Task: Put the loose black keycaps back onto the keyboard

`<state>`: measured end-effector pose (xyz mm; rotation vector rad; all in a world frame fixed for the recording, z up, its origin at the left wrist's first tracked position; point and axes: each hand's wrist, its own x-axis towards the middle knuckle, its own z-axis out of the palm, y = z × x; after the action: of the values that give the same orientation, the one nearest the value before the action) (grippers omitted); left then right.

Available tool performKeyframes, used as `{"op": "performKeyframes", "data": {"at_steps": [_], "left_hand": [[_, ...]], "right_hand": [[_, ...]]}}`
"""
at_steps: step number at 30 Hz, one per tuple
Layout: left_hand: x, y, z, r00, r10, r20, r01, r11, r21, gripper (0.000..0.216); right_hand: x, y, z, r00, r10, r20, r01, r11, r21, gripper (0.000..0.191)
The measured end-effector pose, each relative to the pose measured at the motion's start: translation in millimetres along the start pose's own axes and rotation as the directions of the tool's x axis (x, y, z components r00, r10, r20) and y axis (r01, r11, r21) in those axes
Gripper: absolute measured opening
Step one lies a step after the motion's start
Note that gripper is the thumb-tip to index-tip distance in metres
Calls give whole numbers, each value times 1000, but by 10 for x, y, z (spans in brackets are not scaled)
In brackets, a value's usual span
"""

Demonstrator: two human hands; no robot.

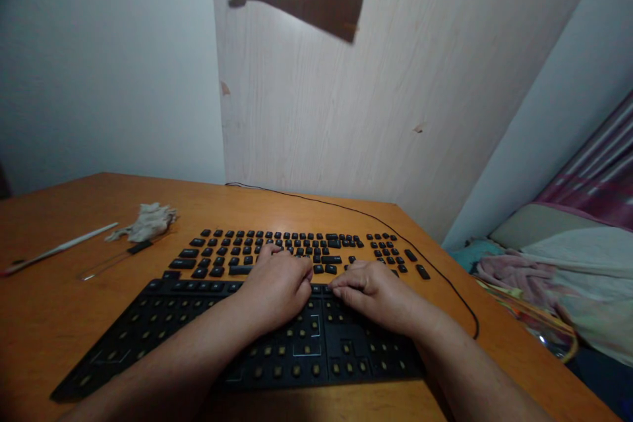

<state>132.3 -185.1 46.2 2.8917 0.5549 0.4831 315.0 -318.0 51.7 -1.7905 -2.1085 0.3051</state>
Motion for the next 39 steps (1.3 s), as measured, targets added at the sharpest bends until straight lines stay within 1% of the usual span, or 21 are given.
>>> {"op": "performKeyframes", "data": {"at_steps": [3,7,10,12,17,20,25,30,34,36,39], "left_hand": [[-3,-3,4,1000,-3,-1,3,1000,-1,17],[-2,12,-16,1000,-10,6,10,1000,-20,17],[-1,23,-33,1000,-11,14,12,999,-32,17],[-1,27,-39,1000,-14,13,15,999,-34,17],[-2,33,-51,1000,-16,27,16,999,-29,17],[-2,34,-50,1000,-13,24,14,1000,-26,17],[-3,33,-38,1000,-10,6,10,1000,-22,18],[-1,31,-36,1000,-18,24,18,1000,-16,18],[-1,30,-19,1000,-14,4,14,1000,-6,18],[-1,29,-14,1000,-11,-6,11,1000,-6,18],[0,27,-21,1000,-21,-1,21,1000,-19,22]], "right_hand": [[-11,13,-14,1000,12,14,-12,1000,6,25],[-55,69,-97,996,82,-21,-82,996,22,24],[-83,105,-141,994,114,2,-114,993,35,22],[-88,111,-145,994,108,26,-109,993,38,20],[-65,83,-121,994,108,17,-108,994,13,23],[-49,71,-103,995,89,45,-90,996,5,22],[-22,37,-66,997,70,11,-70,998,0,24],[5,-31,-29,999,43,18,-43,999,9,26],[7,-30,-6,1000,7,25,-7,1000,-14,24],[-1,0,-1,1000,5,-3,-5,1000,-12,24],[-11,48,5,996,3,-85,-2,1000,11,26]]}}
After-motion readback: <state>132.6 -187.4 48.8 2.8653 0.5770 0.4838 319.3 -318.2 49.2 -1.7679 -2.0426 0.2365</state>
